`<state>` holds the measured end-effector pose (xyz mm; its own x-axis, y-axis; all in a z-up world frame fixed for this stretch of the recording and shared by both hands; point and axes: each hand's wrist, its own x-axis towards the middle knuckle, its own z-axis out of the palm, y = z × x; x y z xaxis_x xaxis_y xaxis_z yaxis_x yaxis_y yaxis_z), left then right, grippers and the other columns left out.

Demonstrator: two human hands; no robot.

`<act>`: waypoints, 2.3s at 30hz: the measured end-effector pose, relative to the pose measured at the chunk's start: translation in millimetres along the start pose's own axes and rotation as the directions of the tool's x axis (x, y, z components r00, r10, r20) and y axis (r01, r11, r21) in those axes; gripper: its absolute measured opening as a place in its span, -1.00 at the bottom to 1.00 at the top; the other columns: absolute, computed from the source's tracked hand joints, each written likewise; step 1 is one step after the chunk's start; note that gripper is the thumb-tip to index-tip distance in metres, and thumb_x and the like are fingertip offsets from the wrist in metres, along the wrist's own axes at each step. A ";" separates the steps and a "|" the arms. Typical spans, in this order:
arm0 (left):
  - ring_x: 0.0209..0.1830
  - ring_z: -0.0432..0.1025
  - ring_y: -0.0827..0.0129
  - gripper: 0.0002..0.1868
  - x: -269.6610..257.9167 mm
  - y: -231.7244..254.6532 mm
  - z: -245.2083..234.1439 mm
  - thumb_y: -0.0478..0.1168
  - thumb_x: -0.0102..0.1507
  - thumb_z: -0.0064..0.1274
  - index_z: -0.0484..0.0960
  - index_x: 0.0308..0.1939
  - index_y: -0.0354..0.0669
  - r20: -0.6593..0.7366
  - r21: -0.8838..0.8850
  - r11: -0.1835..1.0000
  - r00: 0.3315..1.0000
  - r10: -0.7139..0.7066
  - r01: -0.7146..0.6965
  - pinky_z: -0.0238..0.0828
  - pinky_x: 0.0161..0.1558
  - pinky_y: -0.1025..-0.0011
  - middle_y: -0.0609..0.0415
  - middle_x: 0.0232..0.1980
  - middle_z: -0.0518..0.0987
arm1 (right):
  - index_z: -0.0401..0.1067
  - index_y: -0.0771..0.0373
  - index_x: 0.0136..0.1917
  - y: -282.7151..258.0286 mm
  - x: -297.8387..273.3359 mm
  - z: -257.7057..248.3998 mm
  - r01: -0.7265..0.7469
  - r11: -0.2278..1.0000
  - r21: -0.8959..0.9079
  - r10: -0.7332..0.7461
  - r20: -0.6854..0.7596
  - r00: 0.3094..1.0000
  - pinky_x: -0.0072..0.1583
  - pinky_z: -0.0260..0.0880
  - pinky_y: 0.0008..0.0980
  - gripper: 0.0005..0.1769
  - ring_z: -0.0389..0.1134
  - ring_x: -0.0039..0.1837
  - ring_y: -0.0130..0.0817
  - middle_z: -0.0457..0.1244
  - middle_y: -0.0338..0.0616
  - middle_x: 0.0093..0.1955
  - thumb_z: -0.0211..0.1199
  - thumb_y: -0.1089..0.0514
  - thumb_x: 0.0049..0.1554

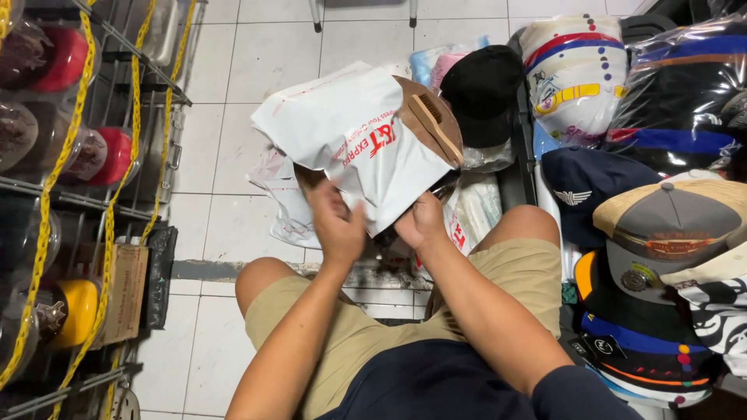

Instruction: The person places baseball caps into shipping bags, seals the adhesive strips on the bags, and presses down on the bags to ensure they are flat and secure.

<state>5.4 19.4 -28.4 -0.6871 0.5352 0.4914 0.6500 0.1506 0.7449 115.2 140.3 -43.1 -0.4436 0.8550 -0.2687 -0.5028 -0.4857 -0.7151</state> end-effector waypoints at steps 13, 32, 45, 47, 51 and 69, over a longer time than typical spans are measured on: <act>-0.65 0.48 0.39 -0.58 -8.9 -34.8 8.9 -0.21 0.33 0.09 0.42 0.20 -0.36 0.634 -0.221 0.414 0.453 -0.627 0.883 0.44 -0.68 0.59 -0.11 -0.41 0.59 | 0.34 0.14 0.23 30.1 2.4 5.1 -0.101 0.966 -0.239 0.137 0.138 0.981 0.25 0.27 -0.05 -0.68 0.26 0.19 -0.16 0.25 -0.01 0.19 0.15 0.36 0.22; -0.35 0.47 0.01 -0.89 117.9 76.3 113.7 -0.30 0.12 0.11 0.73 -0.45 -0.06 0.666 0.493 0.612 0.721 0.192 -0.619 0.07 -0.03 -0.23 -0.09 -0.47 0.61 | 0.39 0.22 0.02 46.4 -28.3 -98.0 -0.118 0.823 -0.555 0.327 0.293 0.899 0.04 0.22 -0.19 -0.90 0.21 -0.04 -0.23 0.24 -0.02 -0.06 0.16 0.28 0.20; 0.12 0.46 0.15 -0.63 73.6 100.4 28.8 -0.15 0.11 0.33 0.62 -0.03 -0.02 0.008 -0.090 0.993 0.997 0.072 -0.071 0.38 0.14 0.11 0.08 -0.01 0.56 | 0.42 0.28 -0.12 19.4 -53.9 -50.3 -0.130 0.658 -0.742 0.491 0.291 0.821 -0.11 0.18 -0.29 -0.92 0.17 -0.19 -0.27 0.23 -0.03 -0.23 0.17 0.23 0.19; 0.28 0.35 0.10 -0.53 59.3 58.9 18.8 -0.18 0.14 0.34 0.55 0.10 -0.02 -0.069 -0.025 0.911 0.908 -0.413 0.412 0.32 0.25 0.09 0.06 0.13 0.43 | 0.43 0.28 -0.14 8.6 -21.2 -8.2 -0.134 0.633 -0.762 0.508 0.279 0.815 -0.13 0.17 -0.30 -0.90 0.16 -0.21 -0.28 0.23 -0.03 -0.25 0.17 0.22 0.18; 0.46 0.24 -0.14 -0.14 17.4 -17.0 15.3 0.04 0.17 0.30 0.29 0.41 -0.30 0.260 0.053 0.583 0.553 -0.792 0.810 0.23 0.42 0.08 -0.34 0.38 0.32 | 0.44 0.30 -0.18 6.6 1.0 10.8 -0.112 0.576 -0.810 0.549 0.282 0.787 -0.17 0.16 -0.33 -0.86 0.15 -0.26 -0.29 0.23 -0.04 -0.30 0.17 0.21 0.18; 0.11 0.55 -0.03 -0.51 -14.2 -114.3 0.4 -0.15 0.11 0.18 0.58 0.13 -0.06 0.177 0.237 0.547 0.518 -0.837 0.803 0.52 0.09 0.11 -0.14 -0.04 0.65 | 0.52 0.36 -0.22 -53.4 -33.3 -9.1 0.033 0.267 -0.963 0.854 0.253 0.454 -0.30 0.21 -0.45 -0.80 0.20 -0.38 -0.37 0.30 -0.03 -0.42 0.28 0.16 0.12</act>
<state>-59.0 -5.1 -120.7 -0.8424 0.2982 -0.4488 -0.1192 0.7091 0.6950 163.6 139.4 -1.9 -0.8187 -0.0727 -0.5696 0.5651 0.0741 -0.8217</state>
